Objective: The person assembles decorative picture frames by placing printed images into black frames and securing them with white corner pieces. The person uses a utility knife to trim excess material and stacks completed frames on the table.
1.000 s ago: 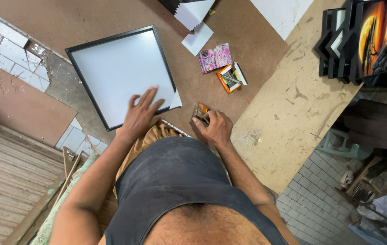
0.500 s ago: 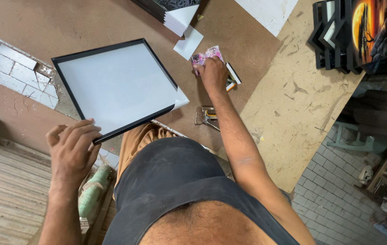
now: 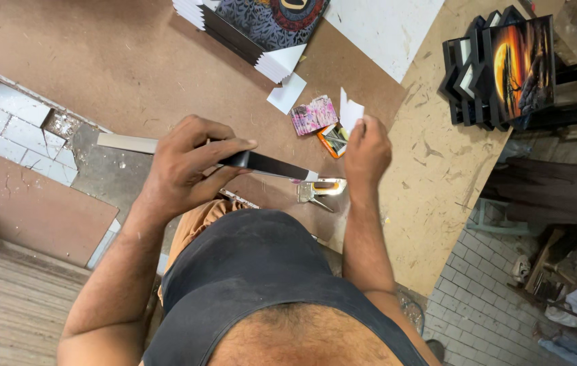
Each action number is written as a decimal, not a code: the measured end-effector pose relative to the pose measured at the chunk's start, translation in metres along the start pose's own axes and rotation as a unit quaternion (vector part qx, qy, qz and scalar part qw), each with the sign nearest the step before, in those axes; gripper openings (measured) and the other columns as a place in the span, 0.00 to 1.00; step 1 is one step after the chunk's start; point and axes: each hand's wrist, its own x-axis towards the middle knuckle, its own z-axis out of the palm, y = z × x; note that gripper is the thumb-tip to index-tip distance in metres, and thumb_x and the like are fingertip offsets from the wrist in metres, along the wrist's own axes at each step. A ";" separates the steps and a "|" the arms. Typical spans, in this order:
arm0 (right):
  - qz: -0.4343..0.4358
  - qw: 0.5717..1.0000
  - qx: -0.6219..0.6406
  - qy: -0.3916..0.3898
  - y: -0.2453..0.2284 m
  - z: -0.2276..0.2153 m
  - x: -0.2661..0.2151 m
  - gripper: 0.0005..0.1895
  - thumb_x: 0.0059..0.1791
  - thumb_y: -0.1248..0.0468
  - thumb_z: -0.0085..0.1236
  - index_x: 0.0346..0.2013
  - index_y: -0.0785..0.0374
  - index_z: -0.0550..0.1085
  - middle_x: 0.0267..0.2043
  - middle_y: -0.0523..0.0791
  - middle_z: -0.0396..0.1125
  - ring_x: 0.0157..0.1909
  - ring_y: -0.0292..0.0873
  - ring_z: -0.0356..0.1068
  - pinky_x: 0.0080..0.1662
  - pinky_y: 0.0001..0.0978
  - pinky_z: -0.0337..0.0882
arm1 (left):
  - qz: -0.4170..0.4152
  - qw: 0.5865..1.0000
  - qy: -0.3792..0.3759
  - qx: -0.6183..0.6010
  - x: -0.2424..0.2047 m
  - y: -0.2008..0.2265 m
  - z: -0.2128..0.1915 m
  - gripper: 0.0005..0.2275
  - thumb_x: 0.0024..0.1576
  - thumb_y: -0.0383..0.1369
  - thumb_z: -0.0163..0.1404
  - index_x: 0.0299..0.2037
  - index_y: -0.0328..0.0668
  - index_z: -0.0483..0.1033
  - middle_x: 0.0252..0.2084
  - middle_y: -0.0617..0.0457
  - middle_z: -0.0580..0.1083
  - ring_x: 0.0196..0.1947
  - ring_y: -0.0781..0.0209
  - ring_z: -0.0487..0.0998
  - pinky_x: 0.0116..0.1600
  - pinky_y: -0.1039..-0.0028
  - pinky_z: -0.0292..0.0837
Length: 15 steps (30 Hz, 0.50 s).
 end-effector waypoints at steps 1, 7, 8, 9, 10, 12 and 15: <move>0.021 0.998 0.058 0.017 -0.009 -0.021 -0.002 0.05 0.56 0.66 0.57 0.42 0.65 0.76 0.35 0.50 0.73 0.36 0.49 0.75 0.41 0.42 0.74 | 0.004 1.000 -0.002 0.001 0.008 -0.005 0.002 0.19 0.50 0.30 0.66 0.52 0.42 0.82 0.43 0.51 0.77 0.42 0.54 0.76 0.43 0.65 0.72; 0.098 0.792 0.602 -0.017 -0.074 -0.089 -0.035 0.12 0.54 0.67 0.64 0.47 0.70 0.73 0.39 0.48 0.74 0.36 0.39 0.75 0.41 0.32 0.79 | 0.048 0.998 -0.007 -0.034 0.029 -0.019 0.011 0.19 0.54 0.33 0.67 0.55 0.42 0.78 0.48 0.50 0.78 0.48 0.52 0.78 0.51 0.64 0.76; 0.083 0.774 0.627 -0.027 -0.082 -0.092 -0.040 0.14 0.53 0.67 0.66 0.48 0.70 0.72 0.40 0.49 0.74 0.35 0.39 0.75 0.41 0.32 0.79 | 0.054 0.997 -0.011 -0.047 0.031 -0.019 0.011 0.21 0.54 0.34 0.67 0.56 0.41 0.77 0.49 0.50 0.78 0.48 0.52 0.78 0.51 0.64 0.76; 0.066 0.754 0.653 -0.037 -0.088 -0.091 -0.043 0.15 0.52 0.68 0.69 0.49 0.70 0.72 0.40 0.50 0.74 0.35 0.40 0.76 0.40 0.31 0.78 | 0.063 0.996 -0.014 -0.058 0.033 -0.019 0.011 0.22 0.53 0.35 0.67 0.56 0.40 0.76 0.49 0.49 0.78 0.48 0.52 0.78 0.51 0.64 0.76; 0.055 0.771 0.633 -0.036 -0.094 -0.088 -0.044 0.15 0.52 0.68 0.69 0.49 0.70 0.72 0.41 0.50 0.74 0.36 0.39 0.76 0.42 0.31 0.78 | 0.071 0.995 -0.017 -0.068 0.035 -0.018 0.010 0.23 0.53 0.37 0.67 0.56 0.38 0.75 0.50 0.49 0.77 0.48 0.51 0.78 0.52 0.64 0.76; 0.035 0.805 0.592 -0.031 -0.102 -0.078 -0.047 0.15 0.51 0.69 0.69 0.49 0.69 0.73 0.42 0.50 0.76 0.39 0.39 0.77 0.45 0.30 0.79 | 0.064 0.995 -0.024 -0.068 0.037 -0.017 0.010 0.26 0.51 0.38 0.68 0.56 0.36 0.73 0.49 0.47 0.77 0.46 0.50 0.77 0.50 0.63 0.75; -0.022 0.901 0.432 -0.039 -0.109 -0.063 -0.045 0.17 0.49 0.75 0.69 0.51 0.74 0.75 0.51 0.52 0.73 0.53 0.42 0.73 0.57 0.33 0.74 | 0.034 0.996 -0.031 -0.076 0.034 -0.017 0.013 0.26 0.52 0.36 0.67 0.57 0.36 0.72 0.49 0.46 0.77 0.44 0.50 0.77 0.47 0.63 0.74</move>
